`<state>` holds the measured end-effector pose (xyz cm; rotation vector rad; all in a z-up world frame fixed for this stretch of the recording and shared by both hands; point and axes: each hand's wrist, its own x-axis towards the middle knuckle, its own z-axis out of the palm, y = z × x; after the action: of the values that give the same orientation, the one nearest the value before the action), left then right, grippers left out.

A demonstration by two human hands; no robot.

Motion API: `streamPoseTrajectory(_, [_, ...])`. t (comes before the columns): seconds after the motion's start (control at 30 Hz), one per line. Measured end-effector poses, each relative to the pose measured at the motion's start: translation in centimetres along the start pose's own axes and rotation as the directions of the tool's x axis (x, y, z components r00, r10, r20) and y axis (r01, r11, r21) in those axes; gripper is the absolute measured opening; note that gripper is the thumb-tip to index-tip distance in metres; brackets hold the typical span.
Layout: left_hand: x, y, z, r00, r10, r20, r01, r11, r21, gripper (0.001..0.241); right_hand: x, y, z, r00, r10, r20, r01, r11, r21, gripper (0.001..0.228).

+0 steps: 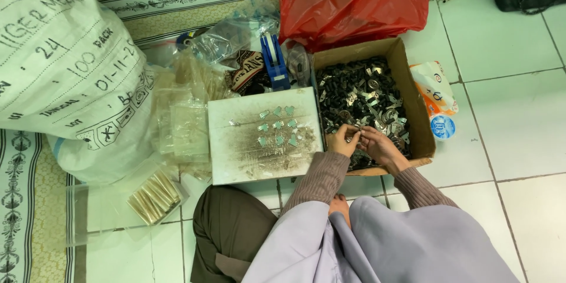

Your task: Picking up small metal components from a box and placing them into small plastic bags for packaging.

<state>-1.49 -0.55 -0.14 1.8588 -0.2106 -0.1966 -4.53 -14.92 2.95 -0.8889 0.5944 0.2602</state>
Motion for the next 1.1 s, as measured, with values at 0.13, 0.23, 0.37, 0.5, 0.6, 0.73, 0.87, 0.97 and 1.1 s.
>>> streamPoseTrajectory(0.13, [0.0,2.9,-2.6,0.998,0.028,-0.053,-0.029,1.000,-0.009,0.006,0.0,-1.0,1.8,0.999,-0.027,0.037,0.029,0.998,-0.064,0.014])
streamPoseTrajectory(0.23, [0.7,3.1,-4.9,0.992,0.052,-0.114,-0.053,0.999,-0.003,0.010,0.2,-1.8,5.0,0.997,-0.043,0.058,0.048,0.994,-0.099,0.016])
streamPoseTrajectory(0.37, [1.1,2.7,-11.4,0.950,0.114,-0.292,-0.085,0.990,0.111,0.024,0.5,-3.0,10.8,0.985,-0.093,0.145,0.136,0.937,-0.321,0.009])
streamPoseTrajectory(0.5, [-1.5,3.8,-22.0,0.886,0.254,-0.387,-0.089,0.914,0.396,0.040,1.9,-2.2,14.3,0.935,-0.237,0.265,0.342,0.397,-0.852,0.026])
streamPoseTrajectory(0.6, [-3.1,-1.0,-26.1,0.883,0.234,-0.407,-0.012,0.878,0.478,0.037,1.2,-2.0,17.2,0.911,-0.243,0.334,0.322,-0.091,-0.942,0.026])
streamPoseTrajectory(0.73, [-3.9,-5.9,-26.2,0.923,0.173,-0.343,0.044,0.839,0.543,0.043,3.4,0.6,17.1,0.862,-0.265,0.431,0.293,-0.434,-0.852,0.023])
streamPoseTrajectory(0.87, [-3.5,-6.7,-25.3,0.942,0.193,-0.275,0.043,0.744,0.667,0.046,2.9,0.9,17.8,0.823,-0.303,0.480,0.296,-0.491,-0.819,0.027])
streamPoseTrajectory(0.97, [-3.3,-7.8,-25.0,0.924,0.256,-0.283,0.029,0.693,0.721,0.042,2.0,0.3,18.2,0.843,-0.300,0.447,0.317,-0.395,-0.862,0.033])
streamPoseTrajectory(1.1, [-3.2,-8.6,-24.7,0.920,0.277,-0.277,0.019,0.674,0.738,0.039,2.4,0.2,17.5,0.859,-0.297,0.417,0.342,-0.273,-0.899,0.033])
